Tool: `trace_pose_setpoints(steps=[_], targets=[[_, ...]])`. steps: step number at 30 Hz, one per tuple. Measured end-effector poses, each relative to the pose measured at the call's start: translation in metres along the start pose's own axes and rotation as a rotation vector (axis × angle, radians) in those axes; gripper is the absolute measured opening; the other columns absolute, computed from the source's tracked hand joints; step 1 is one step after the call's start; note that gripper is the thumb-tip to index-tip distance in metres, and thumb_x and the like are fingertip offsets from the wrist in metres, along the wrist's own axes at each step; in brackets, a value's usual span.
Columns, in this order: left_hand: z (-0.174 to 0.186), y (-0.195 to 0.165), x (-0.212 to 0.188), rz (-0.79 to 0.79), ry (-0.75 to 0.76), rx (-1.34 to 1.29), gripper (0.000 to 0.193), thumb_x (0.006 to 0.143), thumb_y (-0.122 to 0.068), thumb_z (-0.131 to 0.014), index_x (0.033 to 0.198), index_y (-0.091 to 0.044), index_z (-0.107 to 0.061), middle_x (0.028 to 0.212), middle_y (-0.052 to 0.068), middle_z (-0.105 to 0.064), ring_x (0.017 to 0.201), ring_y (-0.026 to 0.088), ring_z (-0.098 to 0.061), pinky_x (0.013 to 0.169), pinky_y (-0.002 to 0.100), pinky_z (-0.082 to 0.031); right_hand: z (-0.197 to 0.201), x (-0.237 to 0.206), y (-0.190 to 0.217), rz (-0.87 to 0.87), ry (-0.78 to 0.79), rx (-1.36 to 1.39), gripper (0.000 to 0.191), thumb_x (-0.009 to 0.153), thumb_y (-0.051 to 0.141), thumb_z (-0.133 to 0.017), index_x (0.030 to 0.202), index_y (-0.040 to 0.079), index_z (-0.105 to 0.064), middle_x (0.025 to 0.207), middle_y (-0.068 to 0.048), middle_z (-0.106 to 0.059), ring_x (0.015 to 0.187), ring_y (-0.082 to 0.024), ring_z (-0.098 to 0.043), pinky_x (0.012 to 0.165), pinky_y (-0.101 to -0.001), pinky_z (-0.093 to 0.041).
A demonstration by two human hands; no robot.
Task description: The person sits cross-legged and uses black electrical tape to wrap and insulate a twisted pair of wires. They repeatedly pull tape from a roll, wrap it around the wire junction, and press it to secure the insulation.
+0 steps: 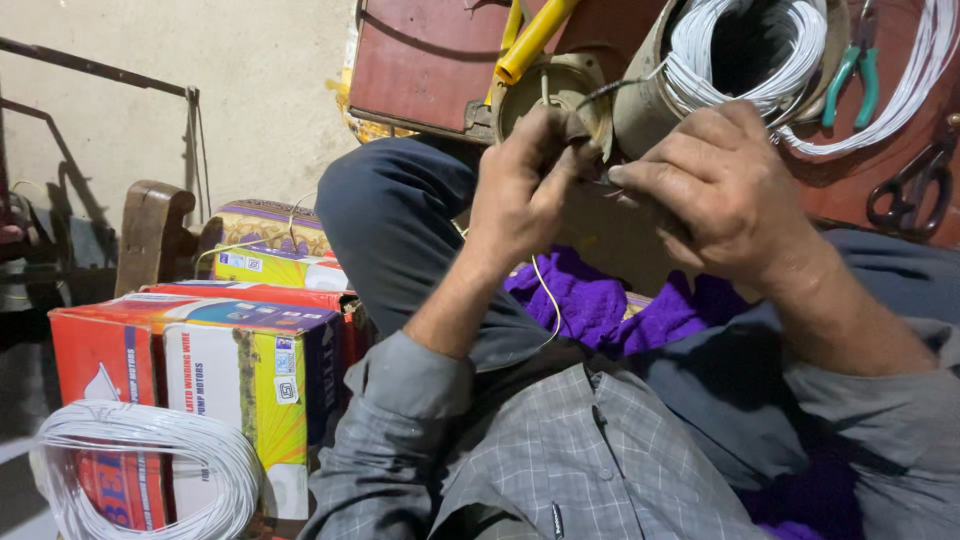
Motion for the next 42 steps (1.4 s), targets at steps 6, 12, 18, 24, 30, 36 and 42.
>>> trace_pose_setpoints(steps=[6, 12, 18, 24, 30, 36, 42], targets=[[-0.007, 0.017, 0.019, 0.108, 0.113, 0.136, 0.020, 0.097, -0.012, -0.073, 0.092, 0.001, -0.059, 0.075, 0.003, -0.064, 0.073, 0.005, -0.057, 0.064, 0.027, -0.051, -0.011, -0.004, 0.007, 0.033, -0.031, -0.200, 0.027, 0.087, 0.020, -0.082, 0.113, 0.014, -0.078, 0.088, 0.001, -0.063, 0.090, -0.023, -0.058, 0.089, -0.0433, -0.043], [-0.002, -0.002, 0.009, 0.053, 0.308, 0.046, 0.034, 0.094, -0.017, -0.067, 0.123, -0.006, -0.053, 0.086, 0.004, -0.062, 0.076, 0.006, -0.057, 0.067, 0.026, -0.050, -0.021, -0.008, -0.013, -0.146, 0.061, -0.078, 0.027, 0.089, 0.030, -0.081, 0.103, 0.009, -0.072, 0.089, -0.005, -0.063, 0.092, -0.027, -0.059, 0.091, -0.0437, -0.041], [0.000, -0.018, 0.002, -0.379, 0.371, 0.317, 0.041, 0.078, -0.009, -0.073, 0.118, -0.004, -0.063, 0.100, 0.012, -0.066, 0.091, 0.028, -0.068, 0.080, 0.035, -0.054, -0.023, -0.003, -0.027, -0.283, 0.170, 0.145, 0.024, 0.092, 0.028, -0.077, 0.108, 0.010, -0.075, 0.085, -0.006, -0.064, 0.091, -0.025, -0.062, 0.090, -0.0437, -0.043], [0.005, -0.006, -0.006, -0.434, 0.092, 0.417, 0.027, 0.084, 0.000, -0.067, 0.109, -0.009, -0.070, 0.109, 0.013, -0.067, 0.101, 0.031, -0.070, 0.087, 0.035, -0.057, 0.032, -0.020, -0.016, -0.359, -0.226, 0.139, 0.030, 0.092, 0.011, -0.075, 0.120, 0.001, -0.069, 0.117, -0.017, -0.068, 0.107, -0.030, -0.067, 0.090, -0.0390, -0.054], [0.003, 0.000, -0.002, -0.352, 0.245, 0.270, 0.029, 0.085, 0.002, -0.065, 0.113, -0.006, -0.067, 0.113, 0.011, -0.070, 0.100, 0.025, -0.072, 0.086, 0.031, -0.058, -0.001, -0.099, -0.014, -0.808, -0.605, 0.564, 0.010, 0.105, 0.004, -0.074, 0.114, 0.003, -0.070, 0.098, -0.004, -0.073, 0.081, -0.011, -0.064, 0.073, -0.0226, -0.052], [0.000, 0.013, -0.005, 0.006, 0.430, -0.142, 0.047, 0.097, 0.001, -0.062, 0.143, -0.003, -0.054, 0.114, 0.012, -0.074, 0.105, 0.011, -0.068, 0.093, 0.029, -0.056, -0.057, -0.092, 0.003, -0.676, -0.577, 0.670, 0.030, 0.097, 0.004, -0.074, 0.126, 0.001, -0.064, 0.124, -0.007, -0.068, 0.116, -0.014, -0.065, 0.102, -0.0273, -0.053], [0.003, 0.005, -0.001, -0.066, 0.396, 0.040, 0.044, 0.101, -0.003, -0.070, 0.143, -0.003, -0.055, 0.104, 0.010, -0.076, 0.094, 0.010, -0.069, 0.084, 0.028, -0.058, -0.076, -0.068, 0.005, -0.685, -0.568, 0.733, 0.032, 0.099, 0.004, -0.072, 0.129, -0.001, -0.064, 0.140, -0.010, -0.062, 0.123, -0.017, -0.062, 0.106, -0.0289, -0.051]])
Point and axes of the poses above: each hand's wrist, its own x-axis towards the middle knuckle, its own z-axis out of the back of the hand, y = z × x, the point moved 8 cm from there along x, towards the middle knuckle
